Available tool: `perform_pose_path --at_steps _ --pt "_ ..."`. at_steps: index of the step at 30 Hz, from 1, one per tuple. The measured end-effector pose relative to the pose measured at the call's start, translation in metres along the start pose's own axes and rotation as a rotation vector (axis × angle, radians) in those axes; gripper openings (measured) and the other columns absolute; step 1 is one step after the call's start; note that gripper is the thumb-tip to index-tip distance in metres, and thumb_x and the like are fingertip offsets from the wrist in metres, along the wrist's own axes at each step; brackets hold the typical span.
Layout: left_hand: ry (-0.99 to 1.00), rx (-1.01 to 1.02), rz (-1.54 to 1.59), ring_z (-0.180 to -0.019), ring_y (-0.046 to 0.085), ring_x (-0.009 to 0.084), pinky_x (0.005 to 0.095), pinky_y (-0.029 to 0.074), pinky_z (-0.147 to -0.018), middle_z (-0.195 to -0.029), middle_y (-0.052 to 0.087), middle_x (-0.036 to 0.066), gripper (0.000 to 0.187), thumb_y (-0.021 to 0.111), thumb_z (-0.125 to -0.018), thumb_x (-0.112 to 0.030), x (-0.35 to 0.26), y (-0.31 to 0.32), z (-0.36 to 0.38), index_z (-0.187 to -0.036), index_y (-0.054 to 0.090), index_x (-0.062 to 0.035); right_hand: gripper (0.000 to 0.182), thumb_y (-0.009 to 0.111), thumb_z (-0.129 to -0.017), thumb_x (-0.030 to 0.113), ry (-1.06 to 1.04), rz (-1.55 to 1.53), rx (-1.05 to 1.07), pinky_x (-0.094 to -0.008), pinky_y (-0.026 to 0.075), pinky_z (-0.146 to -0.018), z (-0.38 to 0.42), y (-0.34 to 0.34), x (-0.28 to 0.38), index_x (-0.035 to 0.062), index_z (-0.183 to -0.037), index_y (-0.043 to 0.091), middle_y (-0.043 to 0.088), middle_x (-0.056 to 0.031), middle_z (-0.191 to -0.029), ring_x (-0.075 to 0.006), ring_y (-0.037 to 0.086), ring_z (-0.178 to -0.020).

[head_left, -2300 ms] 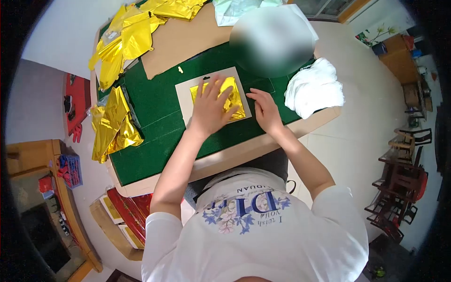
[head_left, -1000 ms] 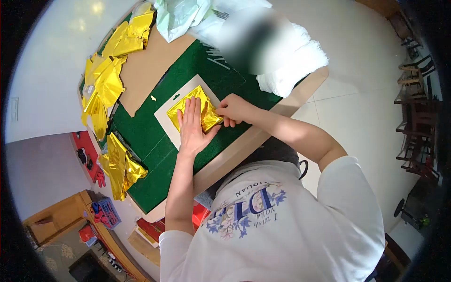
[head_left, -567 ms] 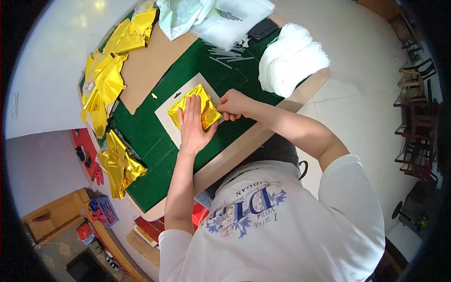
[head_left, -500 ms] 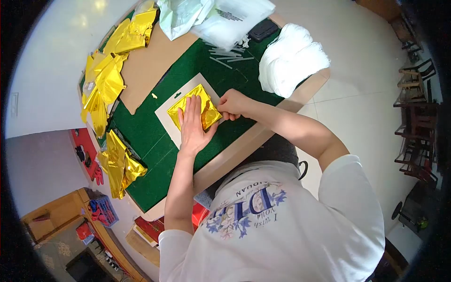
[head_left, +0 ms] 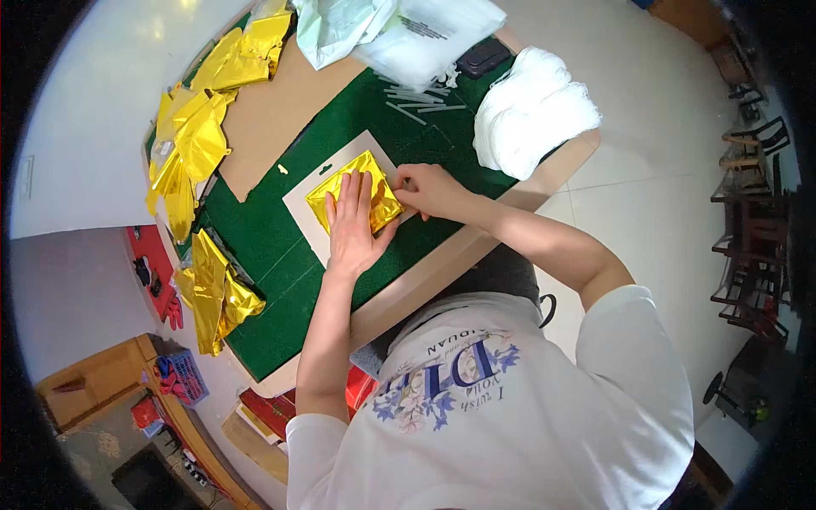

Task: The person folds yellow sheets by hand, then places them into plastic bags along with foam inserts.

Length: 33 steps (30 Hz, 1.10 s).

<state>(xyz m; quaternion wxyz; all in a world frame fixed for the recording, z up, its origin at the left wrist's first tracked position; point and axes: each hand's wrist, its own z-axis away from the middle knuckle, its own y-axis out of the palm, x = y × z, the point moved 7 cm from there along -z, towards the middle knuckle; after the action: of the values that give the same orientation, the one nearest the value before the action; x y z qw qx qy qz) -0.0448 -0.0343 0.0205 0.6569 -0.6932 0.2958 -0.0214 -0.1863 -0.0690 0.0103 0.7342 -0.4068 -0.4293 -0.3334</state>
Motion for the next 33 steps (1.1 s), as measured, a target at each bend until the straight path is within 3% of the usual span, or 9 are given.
perform_pose_path --at_steps 1,4,6,9,15,22,28,31,33 --pt "0.003 -0.015 0.004 -0.142 0.021 0.0353 0.0566 0.012 -0.113 -0.151 0.027 0.019 0.088 0.071 -0.077 -0.032 0.001 0.000 0.000 -0.146 0.026 -0.0036 0.007 0.059 -0.084 0.008 -0.001 0.003 0.003 -0.0309 0.049 -0.048 0.005 0.000 -0.007 0.0042 -0.090 0.059 0.065 -0.0059 -0.068 -0.0155 0.063 -0.052" --pt "0.004 -0.021 0.001 -0.142 0.022 0.0356 0.0576 0.012 -0.112 -0.150 0.028 0.019 0.087 0.070 -0.077 -0.036 0.001 0.000 0.000 -0.146 0.028 -0.0052 0.016 0.062 -0.081 0.007 -0.350 0.481 -0.251 -0.0337 0.053 -0.072 0.026 -0.012 0.000 0.0122 -0.096 0.062 0.065 -0.0073 -0.102 -0.0196 0.066 -0.090" --pt "0.003 -0.010 -0.008 -0.142 0.022 0.0360 0.0578 0.012 -0.112 -0.150 0.027 0.019 0.086 0.070 -0.078 -0.036 0.001 0.000 0.000 -0.146 0.028 -0.0051 0.027 0.061 -0.077 0.005 -0.513 0.695 -0.172 -0.0425 0.043 -0.093 0.037 -0.003 0.003 0.0158 -0.102 0.065 0.057 -0.0087 -0.122 -0.0258 0.052 -0.116" --pt "0.011 -0.004 -0.016 -0.141 0.022 0.0368 0.0584 0.013 -0.112 -0.150 0.028 0.020 0.085 0.069 -0.079 -0.038 -0.001 0.001 -0.001 -0.146 0.029 -0.0053 0.037 0.059 -0.076 0.004 -0.674 0.792 -0.222 -0.0496 0.033 -0.103 0.042 0.005 0.000 0.0180 -0.109 0.065 0.049 -0.0093 -0.134 -0.0297 0.041 -0.127" --pt "0.013 0.036 -0.083 -0.143 0.018 0.0366 0.0577 0.011 -0.112 -0.152 0.025 0.020 0.077 0.066 -0.080 -0.035 -0.004 0.001 -0.001 -0.145 0.034 -0.0099 0.048 0.058 -0.075 0.001 -0.615 0.884 -0.068 -0.0526 0.024 -0.111 0.035 0.008 -0.003 0.0229 -0.118 0.064 0.038 -0.0109 -0.145 -0.0297 0.032 -0.137" --pt "0.002 0.030 -0.134 -0.142 0.021 0.0361 0.0591 0.013 -0.112 -0.151 0.027 0.020 0.057 0.054 -0.090 -0.039 0.000 0.006 -0.001 -0.142 0.043 -0.0196 0.046 0.058 -0.079 0.006 -0.714 0.977 0.040 -0.0579 0.023 -0.111 0.028 0.003 -0.004 0.0284 -0.120 0.062 0.035 -0.0114 -0.146 -0.0321 0.028 -0.139" --pt "-0.010 0.030 -0.150 -0.142 0.021 0.0356 0.0581 0.014 -0.112 -0.151 0.027 0.020 0.056 0.053 -0.090 -0.039 -0.001 0.006 -0.002 -0.142 0.043 -0.0208 0.051 0.059 -0.075 0.000 -0.748 0.871 0.027 -0.0492 0.030 -0.109 0.038 -0.003 0.002 0.0244 -0.120 0.063 0.042 -0.0107 -0.141 -0.0307 0.036 -0.133" --pt "-0.012 0.031 -0.148 -0.142 0.021 0.0356 0.0578 0.014 -0.112 -0.151 0.027 0.020 0.057 0.053 -0.090 -0.040 -0.001 0.006 -0.001 -0.143 0.042 -0.0212 0.050 0.061 -0.073 0.000 -0.661 0.707 -0.070 -0.0437 0.040 -0.097 0.041 -0.003 0.002 0.0227 -0.118 0.064 0.054 -0.0097 -0.117 -0.0292 0.049 -0.114" --pt "-0.011 0.031 -0.144 -0.142 0.021 0.0356 0.0576 0.013 -0.112 -0.151 0.027 0.020 0.057 0.053 -0.090 -0.040 -0.001 0.005 -0.002 -0.143 0.041 -0.0214 0.037 0.058 -0.078 0.006 -0.391 0.526 -0.142 -0.0401 0.043 -0.085 0.036 -0.008 -0.008 0.0235 -0.109 0.067 0.054 -0.0059 -0.093 -0.0265 0.051 -0.095"
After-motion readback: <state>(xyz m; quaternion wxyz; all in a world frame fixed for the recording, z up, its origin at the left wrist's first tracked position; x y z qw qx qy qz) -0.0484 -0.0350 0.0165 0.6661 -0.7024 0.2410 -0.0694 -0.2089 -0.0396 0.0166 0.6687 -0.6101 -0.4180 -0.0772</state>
